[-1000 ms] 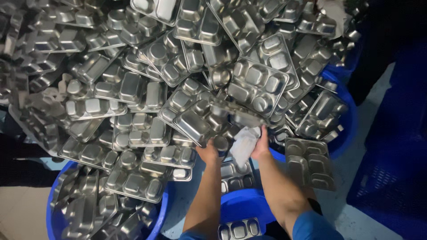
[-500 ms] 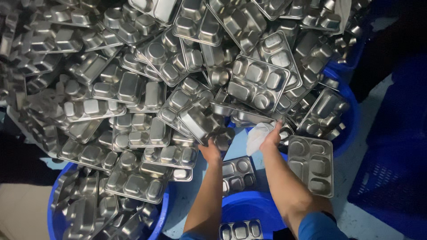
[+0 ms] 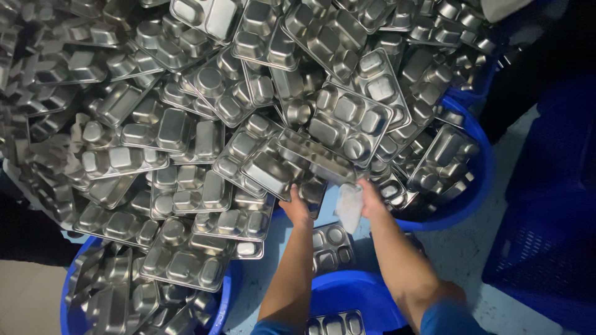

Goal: The person wipes stainless steel compartmentalized trays with a white cloth, picking them from a large pile and placing them into blue tubs. The person handles trays one at a time, wiping both sides before stacking them in the tubs.

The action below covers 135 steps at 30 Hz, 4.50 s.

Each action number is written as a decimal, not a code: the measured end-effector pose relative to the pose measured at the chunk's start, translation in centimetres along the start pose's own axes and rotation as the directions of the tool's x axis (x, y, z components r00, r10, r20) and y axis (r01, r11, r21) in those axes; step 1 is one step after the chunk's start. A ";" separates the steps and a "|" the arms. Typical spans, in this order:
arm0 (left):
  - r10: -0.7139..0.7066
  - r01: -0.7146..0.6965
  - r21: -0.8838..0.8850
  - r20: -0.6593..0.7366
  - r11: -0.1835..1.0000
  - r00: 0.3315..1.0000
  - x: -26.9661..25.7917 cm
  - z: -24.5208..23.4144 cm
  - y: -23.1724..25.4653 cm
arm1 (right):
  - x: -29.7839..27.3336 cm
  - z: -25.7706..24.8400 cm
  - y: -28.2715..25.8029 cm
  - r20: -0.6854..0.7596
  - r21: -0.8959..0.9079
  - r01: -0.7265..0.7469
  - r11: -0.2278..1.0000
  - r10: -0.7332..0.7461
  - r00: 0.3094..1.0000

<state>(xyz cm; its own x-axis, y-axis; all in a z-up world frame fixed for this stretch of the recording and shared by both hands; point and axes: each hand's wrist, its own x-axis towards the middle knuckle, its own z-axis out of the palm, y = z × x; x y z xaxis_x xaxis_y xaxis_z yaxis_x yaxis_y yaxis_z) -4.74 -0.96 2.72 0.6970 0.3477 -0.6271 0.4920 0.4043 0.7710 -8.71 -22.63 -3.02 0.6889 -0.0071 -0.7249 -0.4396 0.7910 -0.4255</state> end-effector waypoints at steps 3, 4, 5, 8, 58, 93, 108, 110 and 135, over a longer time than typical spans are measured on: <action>0.110 -0.112 0.048 0.027 0.993 0.994 -0.7 0.2 0.4 | 0.6 0.8 2.2 -0.014 -0.040 0.062 0.997 -0.063 0.998; 0.132 -0.134 0.071 0.026 0.988 0.991 -1.0 0.2 0.4 | 0.6 1.1 3.2 -0.086 -0.022 0.093 0.995 -0.095 0.992; 0.154 -0.156 0.095 0.026 0.983 0.988 -1.3 0.3 0.5 | 0.5 1.5 4.2 -0.159 -0.007 0.125 0.992 -0.125 0.979; 0.158 -0.158 0.163 0.013 0.974 0.987 -1.3 0.4 0.8 | 0.1 3.1 7.3 -0.134 -0.135 0.387 0.912 -0.404 0.905; 0.178 -0.158 -0.272 0.050 0.949 0.983 -11.7 -12.2 -8.8 | -15.8 -3.1 11.6 0.366 -0.873 0.448 0.192 -0.348 0.863; 0.193 -0.239 -0.155 -0.264 0.959 0.945 -19.7 -19.4 -13.0 | -10.9 -4.2 11.2 0.400 -0.269 0.066 0.961 0.049 0.915; 0.193 -0.165 0.166 -0.170 0.972 0.966 -31.3 -27.2 -18.0 | -27.2 -11.2 16.1 0.049 -0.419 -0.101 0.902 0.133 0.990; 0.102 -0.108 -0.019 -0.214 0.994 0.971 -31.5 -27.1 -17.6 | -28.2 -11.9 15.8 -0.032 -0.405 -0.183 0.896 0.186 0.982; 0.337 -0.300 -0.159 0.337 0.941 0.879 -39.0 -35.0 -4.2 | -41.9 8.4 20.0 0.934 -0.351 0.879 -0.322 -0.187 0.304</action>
<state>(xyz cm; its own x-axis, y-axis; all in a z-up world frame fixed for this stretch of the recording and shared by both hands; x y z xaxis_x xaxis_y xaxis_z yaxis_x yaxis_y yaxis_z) -52.24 13.43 20.08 0.9543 0.1569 -0.2544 0.1713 0.4104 0.8957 -41.58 -1.37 23.38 0.8304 0.4209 0.3652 0.5449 -0.4761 -0.6902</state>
